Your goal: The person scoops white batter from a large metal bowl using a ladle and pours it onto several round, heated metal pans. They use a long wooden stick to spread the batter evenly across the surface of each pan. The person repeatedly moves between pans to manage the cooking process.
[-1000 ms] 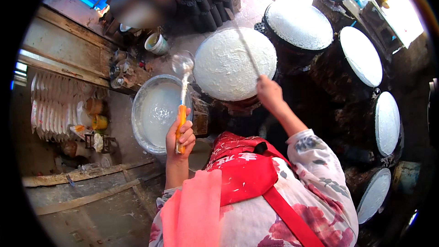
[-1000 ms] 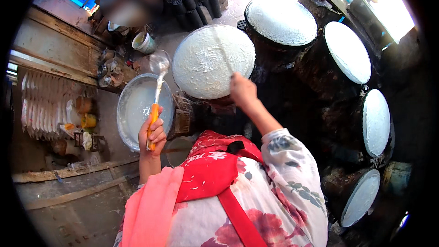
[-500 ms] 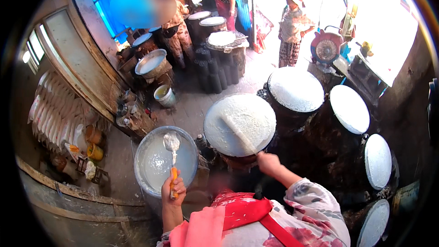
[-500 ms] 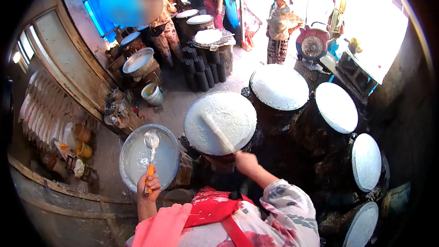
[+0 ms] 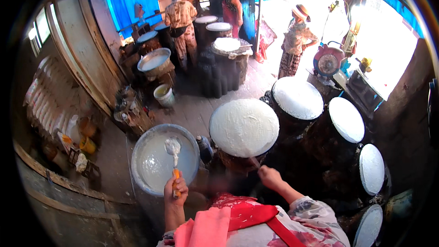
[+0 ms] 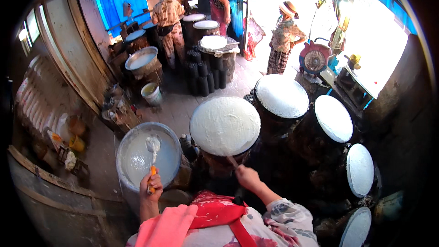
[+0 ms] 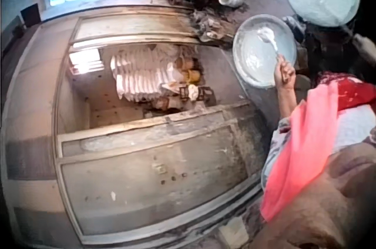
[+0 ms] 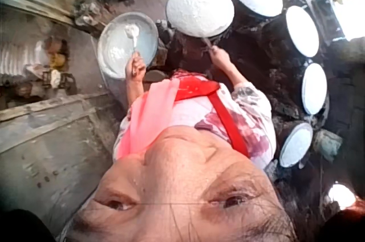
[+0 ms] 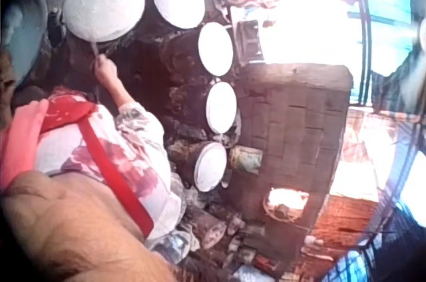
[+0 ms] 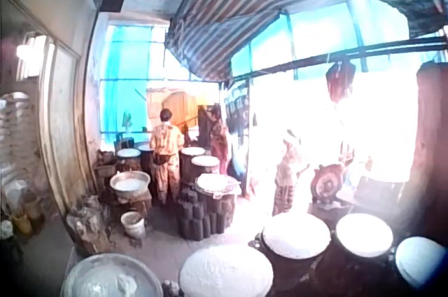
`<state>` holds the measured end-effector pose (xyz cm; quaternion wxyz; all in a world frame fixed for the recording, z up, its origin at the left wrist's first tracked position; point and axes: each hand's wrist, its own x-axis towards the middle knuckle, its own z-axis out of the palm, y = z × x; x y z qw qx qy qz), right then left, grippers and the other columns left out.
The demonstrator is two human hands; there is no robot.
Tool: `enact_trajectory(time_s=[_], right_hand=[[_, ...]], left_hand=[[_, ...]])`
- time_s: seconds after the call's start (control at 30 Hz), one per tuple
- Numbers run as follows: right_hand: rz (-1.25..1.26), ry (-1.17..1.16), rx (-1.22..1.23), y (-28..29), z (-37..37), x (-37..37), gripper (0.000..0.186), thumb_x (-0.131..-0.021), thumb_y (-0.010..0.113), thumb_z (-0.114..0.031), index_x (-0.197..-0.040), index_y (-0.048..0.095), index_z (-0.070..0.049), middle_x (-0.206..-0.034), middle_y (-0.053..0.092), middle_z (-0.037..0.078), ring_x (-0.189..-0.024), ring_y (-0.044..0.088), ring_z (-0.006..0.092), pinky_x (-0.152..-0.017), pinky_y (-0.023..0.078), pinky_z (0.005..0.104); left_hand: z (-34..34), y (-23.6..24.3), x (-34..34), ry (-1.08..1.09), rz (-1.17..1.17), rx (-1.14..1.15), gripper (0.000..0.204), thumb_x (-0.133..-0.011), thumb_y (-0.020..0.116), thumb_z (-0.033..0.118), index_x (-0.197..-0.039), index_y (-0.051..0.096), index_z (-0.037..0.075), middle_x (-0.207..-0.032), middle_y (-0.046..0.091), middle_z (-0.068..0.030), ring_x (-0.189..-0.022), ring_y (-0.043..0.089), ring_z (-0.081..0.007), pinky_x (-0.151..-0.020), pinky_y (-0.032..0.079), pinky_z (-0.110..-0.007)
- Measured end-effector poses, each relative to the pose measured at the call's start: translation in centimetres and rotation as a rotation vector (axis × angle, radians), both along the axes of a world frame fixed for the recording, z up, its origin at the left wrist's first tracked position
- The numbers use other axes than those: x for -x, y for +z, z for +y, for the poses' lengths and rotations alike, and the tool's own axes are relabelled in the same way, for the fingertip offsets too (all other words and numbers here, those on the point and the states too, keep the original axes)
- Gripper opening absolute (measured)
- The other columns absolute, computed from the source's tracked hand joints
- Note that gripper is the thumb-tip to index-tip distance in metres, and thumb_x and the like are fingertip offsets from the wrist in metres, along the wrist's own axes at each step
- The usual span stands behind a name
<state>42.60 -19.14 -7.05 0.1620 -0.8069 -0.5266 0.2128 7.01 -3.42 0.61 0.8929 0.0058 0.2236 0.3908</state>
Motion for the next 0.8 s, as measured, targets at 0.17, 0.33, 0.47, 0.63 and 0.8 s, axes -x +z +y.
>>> enact_trajectory(time_s=[0.17,0.33,0.47,0.63,0.8], right_hand=[[0.001,0.235,0.138,1.6,-1.3,2.0,0.023,-0.09,0.049,-0.028,-0.089,0.054,-0.005,-0.075,0.062,0.021,-0.073,0.061,0.0402,-0.064,0.047,0.0492],[0.044,-0.178,-0.094,0.0,-2.0,1.9,0.024,-0.092,0.047,-0.027,-0.089,0.053,-0.004,-0.073,0.061,0.023,-0.071,0.06,0.0414,-0.063,0.046,0.0506],[-0.062,0.218,0.178,0.4,-3.1,3.3,0.025,-0.091,0.049,-0.03,-0.087,0.053,-0.006,-0.069,0.061,0.02,-0.068,0.061,0.0381,-0.059,0.047,0.0485],[0.012,-0.014,0.046,0.6,-3.0,3.2,0.021,-0.09,0.052,-0.027,-0.085,0.053,-0.006,-0.066,0.059,0.02,-0.066,0.059,0.0399,-0.057,0.045,0.0486],[0.033,0.132,0.04,1.9,-2.1,4.1,0.017,-0.089,0.054,-0.023,-0.085,0.053,-0.006,-0.065,0.058,0.02,-0.065,0.059,0.0398,-0.055,0.045,0.0476]], left_hand=[[0.0,-1.0,1.5,-0.02,0.027,0.015,0.023,-0.094,0.046,0.015,-0.114,0.05,0.005,-0.082,0.049,-0.0041,-0.058,0.05,-0.011,-0.052,0.045,-0.024],[-0.8,-1.9,2.8,-0.019,0.038,0.078,0.025,-0.093,0.049,0.012,-0.116,0.046,0.005,-0.087,0.048,-0.0057,-0.059,0.048,-0.0111,-0.053,0.046,-0.023],[-0.6,-3.3,4.4,0.005,0.173,0.066,0.021,-0.092,0.049,0.01,-0.112,0.046,0.005,-0.079,0.047,-0.0055,-0.055,0.044,-0.0093,-0.047,0.04,-0.022],[2.8,-7.1,3.4,-0.159,0.733,-0.112,0.017,-0.091,0.053,0.015,-0.103,0.046,0.007,-0.069,0.046,-0.0028,-0.052,0.045,-0.0087,-0.044,0.041,-0.024],[9.7,-16.6,2.2,-0.56,1.648,-0.624,0.028,-0.09,0.054,0.023,-0.108,0.043,0.004,-0.077,0.059,-0.0141,-0.071,0.062,-0.0256,-0.06,0.05,-0.039]])
